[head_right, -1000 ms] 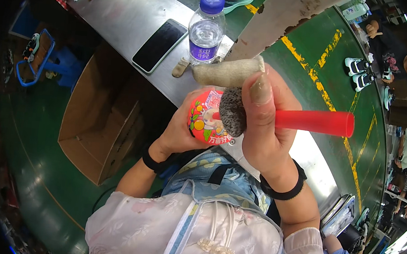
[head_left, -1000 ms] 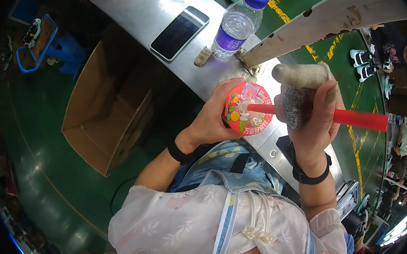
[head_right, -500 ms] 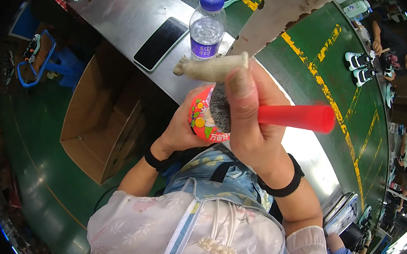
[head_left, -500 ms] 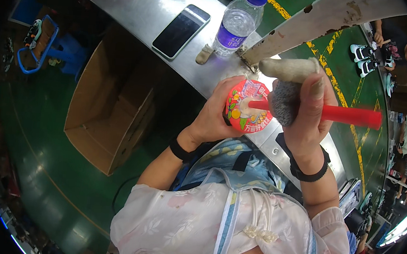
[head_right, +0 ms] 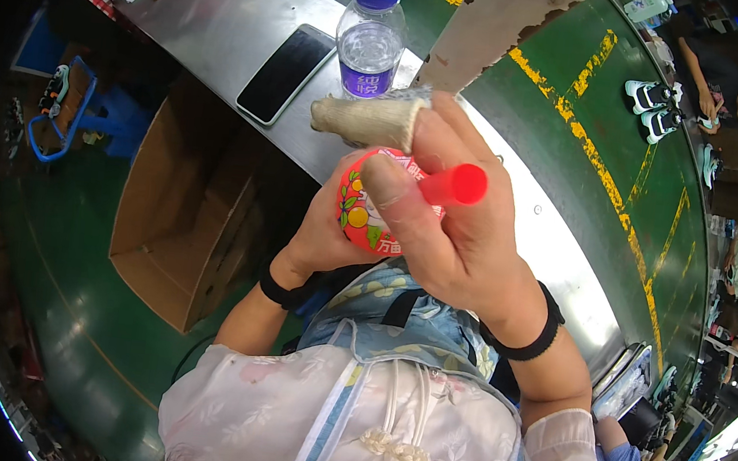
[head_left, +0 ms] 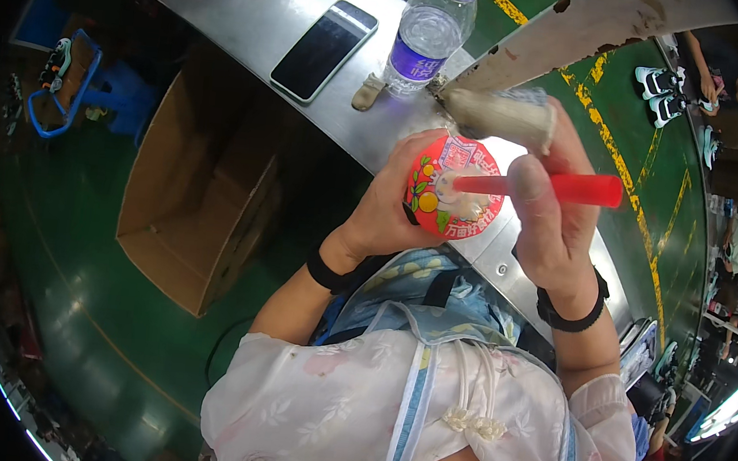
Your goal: Checking and cleaning finished shoes on an assembly line.
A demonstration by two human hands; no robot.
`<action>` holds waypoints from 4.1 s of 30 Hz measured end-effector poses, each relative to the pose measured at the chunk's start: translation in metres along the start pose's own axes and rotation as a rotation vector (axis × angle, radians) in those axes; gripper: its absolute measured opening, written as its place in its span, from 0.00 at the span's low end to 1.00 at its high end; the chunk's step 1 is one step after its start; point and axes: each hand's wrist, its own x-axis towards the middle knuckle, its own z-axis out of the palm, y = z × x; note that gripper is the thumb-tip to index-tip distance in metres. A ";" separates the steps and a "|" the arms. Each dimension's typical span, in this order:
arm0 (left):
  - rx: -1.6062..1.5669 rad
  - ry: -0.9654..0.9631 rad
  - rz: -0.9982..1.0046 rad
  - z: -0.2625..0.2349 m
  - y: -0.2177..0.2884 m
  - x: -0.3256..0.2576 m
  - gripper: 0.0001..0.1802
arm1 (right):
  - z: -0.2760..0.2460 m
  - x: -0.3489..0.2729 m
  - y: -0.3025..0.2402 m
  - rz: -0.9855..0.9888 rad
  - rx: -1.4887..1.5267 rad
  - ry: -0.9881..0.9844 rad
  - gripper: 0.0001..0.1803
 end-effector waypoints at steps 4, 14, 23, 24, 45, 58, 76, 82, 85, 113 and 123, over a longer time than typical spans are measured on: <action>0.063 0.001 0.051 0.001 0.005 -0.004 0.52 | 0.005 -0.005 0.009 -0.093 -0.009 0.010 0.16; 0.010 -0.058 -0.016 0.012 0.022 -0.004 0.51 | -0.007 -0.025 0.013 0.014 -0.234 -0.111 0.18; -0.079 -0.056 -0.064 0.018 0.022 -0.005 0.51 | -0.023 -0.029 0.004 0.048 -0.462 -0.278 0.24; -0.069 -0.048 -0.055 0.019 0.020 -0.006 0.51 | -0.024 -0.029 0.000 0.074 -0.424 -0.272 0.23; -0.019 -0.093 -0.035 0.029 0.024 -0.001 0.56 | -0.036 -0.044 0.001 -0.004 -0.550 -0.238 0.26; 0.092 -0.153 0.113 0.013 0.043 -0.010 0.53 | -0.076 -0.084 0.028 0.391 -0.205 0.074 0.30; 0.151 -0.157 0.150 0.010 0.046 -0.012 0.44 | -0.073 -0.085 0.057 0.529 -0.175 0.104 0.17; 0.141 -0.159 0.133 0.010 0.043 -0.008 0.46 | -0.073 -0.083 0.061 0.526 -0.178 0.106 0.16; 0.128 -0.150 0.144 0.011 0.042 -0.007 0.47 | -0.074 -0.083 0.061 0.528 -0.176 0.107 0.16; 0.114 -0.133 0.179 0.014 0.040 0.000 0.46 | -0.075 -0.082 0.046 0.613 -0.126 0.150 0.17; 0.109 -0.155 0.173 0.017 0.036 -0.003 0.46 | -0.048 -0.050 -0.022 0.149 -0.275 -0.293 0.23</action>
